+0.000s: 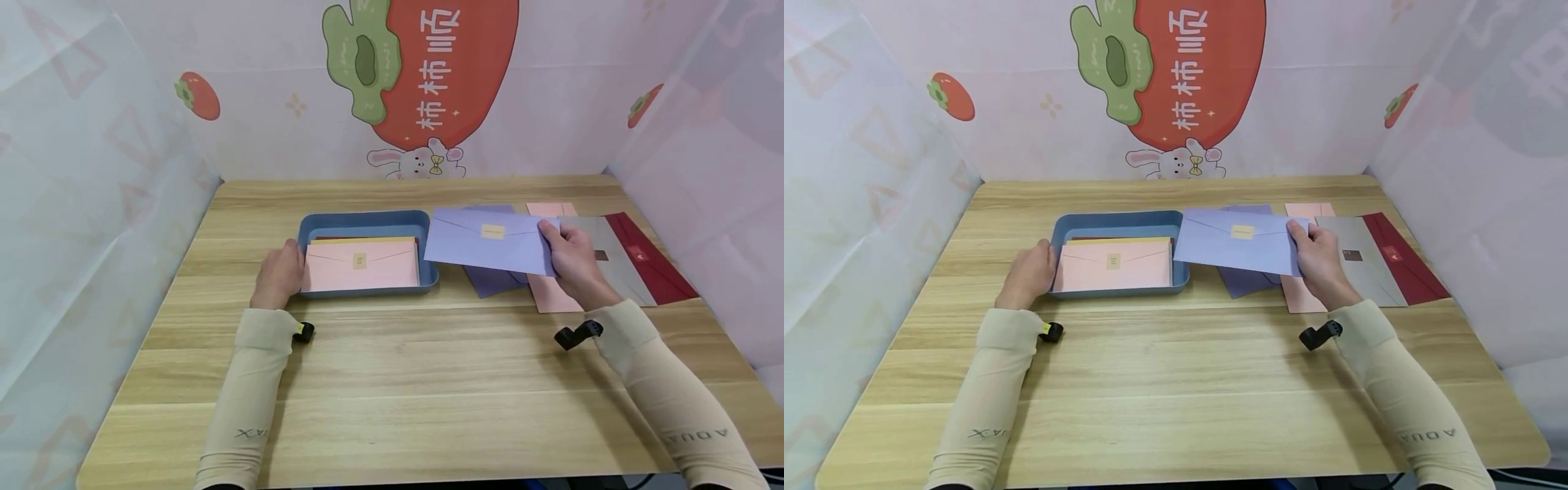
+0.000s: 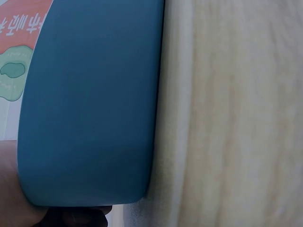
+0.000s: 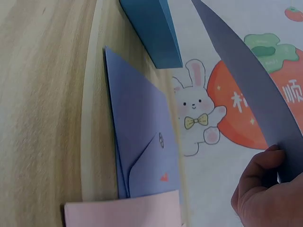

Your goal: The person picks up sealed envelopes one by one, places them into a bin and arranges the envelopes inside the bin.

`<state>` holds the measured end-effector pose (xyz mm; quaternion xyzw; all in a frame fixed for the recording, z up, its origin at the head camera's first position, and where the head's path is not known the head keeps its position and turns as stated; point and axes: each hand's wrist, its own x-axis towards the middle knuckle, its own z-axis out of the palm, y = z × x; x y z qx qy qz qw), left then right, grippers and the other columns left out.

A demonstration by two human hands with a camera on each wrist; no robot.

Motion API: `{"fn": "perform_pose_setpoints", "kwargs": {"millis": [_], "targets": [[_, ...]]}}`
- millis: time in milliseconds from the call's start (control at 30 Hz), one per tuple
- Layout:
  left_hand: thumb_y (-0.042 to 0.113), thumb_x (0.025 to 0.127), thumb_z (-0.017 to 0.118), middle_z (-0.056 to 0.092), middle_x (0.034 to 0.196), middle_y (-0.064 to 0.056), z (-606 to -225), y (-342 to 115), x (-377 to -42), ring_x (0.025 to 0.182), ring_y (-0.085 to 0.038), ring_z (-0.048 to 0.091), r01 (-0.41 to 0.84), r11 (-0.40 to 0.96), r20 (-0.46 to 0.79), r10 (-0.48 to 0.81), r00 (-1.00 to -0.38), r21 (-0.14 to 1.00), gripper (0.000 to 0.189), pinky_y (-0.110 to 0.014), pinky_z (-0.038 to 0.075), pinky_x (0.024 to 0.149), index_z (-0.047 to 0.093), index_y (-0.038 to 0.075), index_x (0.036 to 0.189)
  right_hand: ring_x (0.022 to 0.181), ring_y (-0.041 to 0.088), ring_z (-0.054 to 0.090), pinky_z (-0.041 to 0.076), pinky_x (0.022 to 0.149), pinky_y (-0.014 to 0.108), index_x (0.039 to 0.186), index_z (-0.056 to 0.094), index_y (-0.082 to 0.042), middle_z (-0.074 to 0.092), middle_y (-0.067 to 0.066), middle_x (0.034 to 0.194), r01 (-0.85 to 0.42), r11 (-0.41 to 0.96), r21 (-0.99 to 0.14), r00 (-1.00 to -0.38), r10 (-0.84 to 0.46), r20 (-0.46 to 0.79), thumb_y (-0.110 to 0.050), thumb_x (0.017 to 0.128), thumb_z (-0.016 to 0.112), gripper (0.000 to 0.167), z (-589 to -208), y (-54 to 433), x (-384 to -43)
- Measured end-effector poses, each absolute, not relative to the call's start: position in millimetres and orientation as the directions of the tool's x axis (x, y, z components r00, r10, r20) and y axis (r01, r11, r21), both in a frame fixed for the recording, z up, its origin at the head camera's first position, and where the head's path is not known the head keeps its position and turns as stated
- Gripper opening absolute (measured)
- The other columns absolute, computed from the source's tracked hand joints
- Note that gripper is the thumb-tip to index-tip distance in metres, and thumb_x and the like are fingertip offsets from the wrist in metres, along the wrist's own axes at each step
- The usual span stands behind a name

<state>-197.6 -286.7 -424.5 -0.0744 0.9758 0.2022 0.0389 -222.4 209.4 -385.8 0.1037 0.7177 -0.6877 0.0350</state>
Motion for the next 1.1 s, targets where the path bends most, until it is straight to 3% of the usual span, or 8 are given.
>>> {"fn": "perform_pose_setpoints", "kwargs": {"millis": [167,533,767,1100], "targets": [[0.024,0.115,0.030,0.062,0.107,-0.031,-424,-286,-198,0.091,-0.041,0.060,-0.163,0.908,-0.107,-0.132,-0.985,0.386,0.039,-0.051,0.052,0.078,0.050,-0.007,0.128,0.078,-0.001,0.073,0.059,0.068,0.017,0.144,0.047,0.006,0.073,-0.013,0.091,0.192,0.020,-0.981,-0.979,0.067,-0.190,-0.040,0.110,0.054,0.057,-382,199,-225],[0.023,0.115,0.030,0.062,0.104,-0.031,-422,-287,-198,0.089,-0.039,0.060,-0.159,0.908,-0.112,-0.125,-0.986,0.388,0.039,-0.049,0.052,0.076,0.051,-0.008,0.128,0.087,0.000,0.072,0.060,0.075,0.018,0.156,0.043,0.003,0.067,-0.004,0.108,0.238,0.054,-0.970,-0.971,0.017,-0.237,-0.043,0.111,0.051,0.066,-383,174,-233],[0.024,0.116,0.031,0.062,0.105,-0.030,-422,-286,-197,0.089,-0.039,0.061,-0.172,0.906,-0.129,-0.132,-0.983,0.387,0.039,-0.049,0.053,0.076,0.050,-0.007,0.130,0.080,0.000,0.068,0.058,0.070,0.018,0.121,0.059,-0.005,0.066,-0.008,0.094,0.220,0.113,-0.969,-0.975,0.027,-0.219,-0.044,0.110,0.053,0.041,-387,158,-241],[0.024,0.116,0.031,0.062,0.105,-0.030,-422,-285,-198,0.089,-0.039,0.061,-0.176,0.904,-0.128,-0.136,-0.982,0.390,0.038,-0.048,0.052,0.076,0.050,-0.006,0.129,0.079,0.002,0.068,0.057,0.068,0.018,0.109,0.061,-0.005,0.067,-0.008,0.091,0.187,0.131,-0.974,-0.982,0.002,-0.188,-0.041,0.111,0.053,0.037,-390,132,-246]]}}
